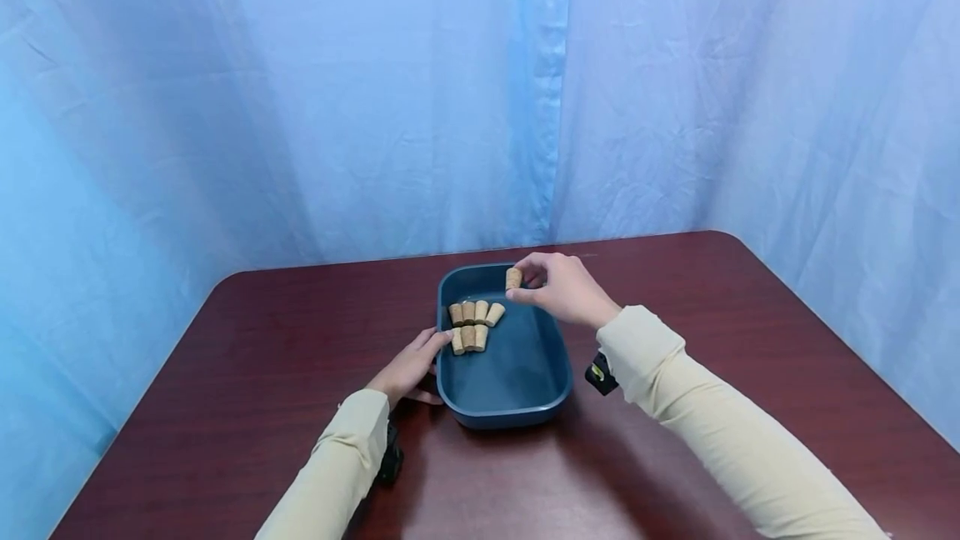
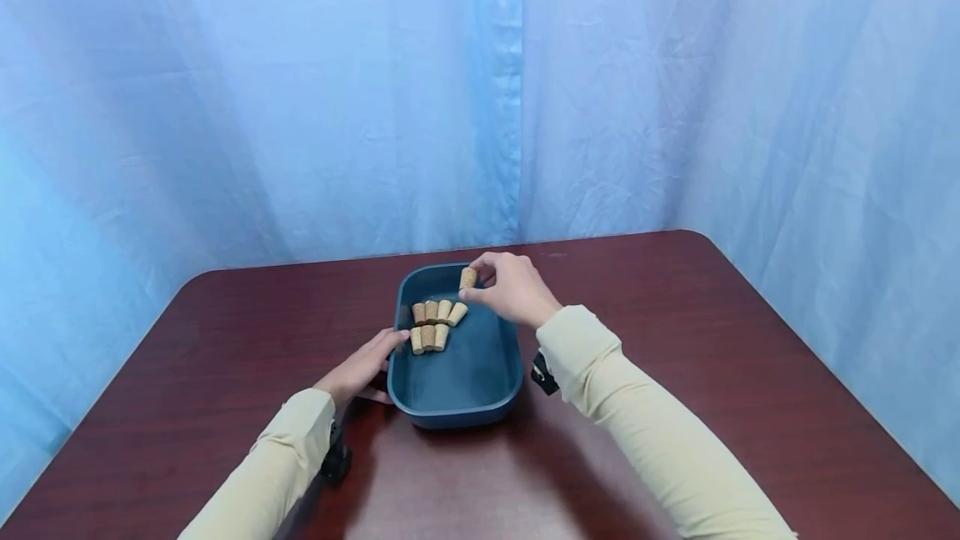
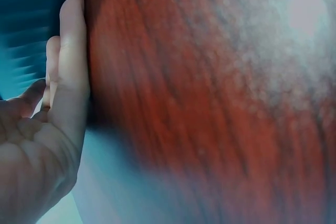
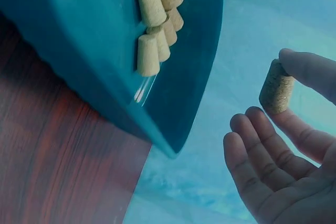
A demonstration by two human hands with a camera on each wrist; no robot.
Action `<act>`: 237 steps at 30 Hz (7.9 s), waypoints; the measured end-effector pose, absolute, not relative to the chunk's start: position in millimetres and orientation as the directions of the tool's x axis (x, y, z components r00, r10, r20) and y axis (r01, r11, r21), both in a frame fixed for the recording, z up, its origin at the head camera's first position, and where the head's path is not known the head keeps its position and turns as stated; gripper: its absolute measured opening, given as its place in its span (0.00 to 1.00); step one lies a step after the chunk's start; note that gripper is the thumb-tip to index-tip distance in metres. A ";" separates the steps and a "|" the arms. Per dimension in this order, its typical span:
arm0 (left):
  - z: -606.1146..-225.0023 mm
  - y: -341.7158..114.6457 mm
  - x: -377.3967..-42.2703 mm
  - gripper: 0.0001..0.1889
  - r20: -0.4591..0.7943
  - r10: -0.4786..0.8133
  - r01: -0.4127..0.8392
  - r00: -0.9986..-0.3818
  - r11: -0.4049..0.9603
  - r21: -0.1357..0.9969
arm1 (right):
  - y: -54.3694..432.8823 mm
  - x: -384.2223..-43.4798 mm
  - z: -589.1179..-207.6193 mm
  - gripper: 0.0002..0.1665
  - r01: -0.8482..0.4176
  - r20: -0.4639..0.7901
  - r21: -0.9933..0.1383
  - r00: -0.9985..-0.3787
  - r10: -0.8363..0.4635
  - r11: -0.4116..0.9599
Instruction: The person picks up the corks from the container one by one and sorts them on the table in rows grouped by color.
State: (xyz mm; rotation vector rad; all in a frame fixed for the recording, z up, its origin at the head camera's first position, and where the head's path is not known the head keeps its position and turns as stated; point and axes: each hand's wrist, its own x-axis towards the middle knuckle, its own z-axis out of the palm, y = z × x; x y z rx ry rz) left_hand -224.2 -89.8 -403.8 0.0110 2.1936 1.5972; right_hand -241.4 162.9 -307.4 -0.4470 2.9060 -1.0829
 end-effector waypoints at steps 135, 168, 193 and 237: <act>-409.7 -84.9 -222.9 0.41 -0.355 0.220 -0.266 -0.909 0.350 0.898 | 225.0 -244.0 -336.8 0.26 -0.169 0.118 -0.750 -0.985 -0.123 0.639; -414.2 -77.8 -224.4 0.43 -0.351 0.213 -0.272 -0.912 0.327 0.905 | 136.2 -261.5 -335.9 0.23 0.116 -0.266 -0.829 -0.942 -0.203 0.547; -414.3 -80.8 -223.3 0.41 -0.331 0.231 -0.248 -0.915 0.327 0.912 | 112.7 -273.1 -367.7 0.17 0.090 -0.356 -0.616 -0.918 -0.175 0.783; -417.0 -80.8 -222.4 0.42 -0.322 0.219 -0.232 -0.921 0.357 0.905 | 109.2 -263.8 -370.5 0.25 -0.055 -0.264 -0.482 -0.942 -0.205 0.875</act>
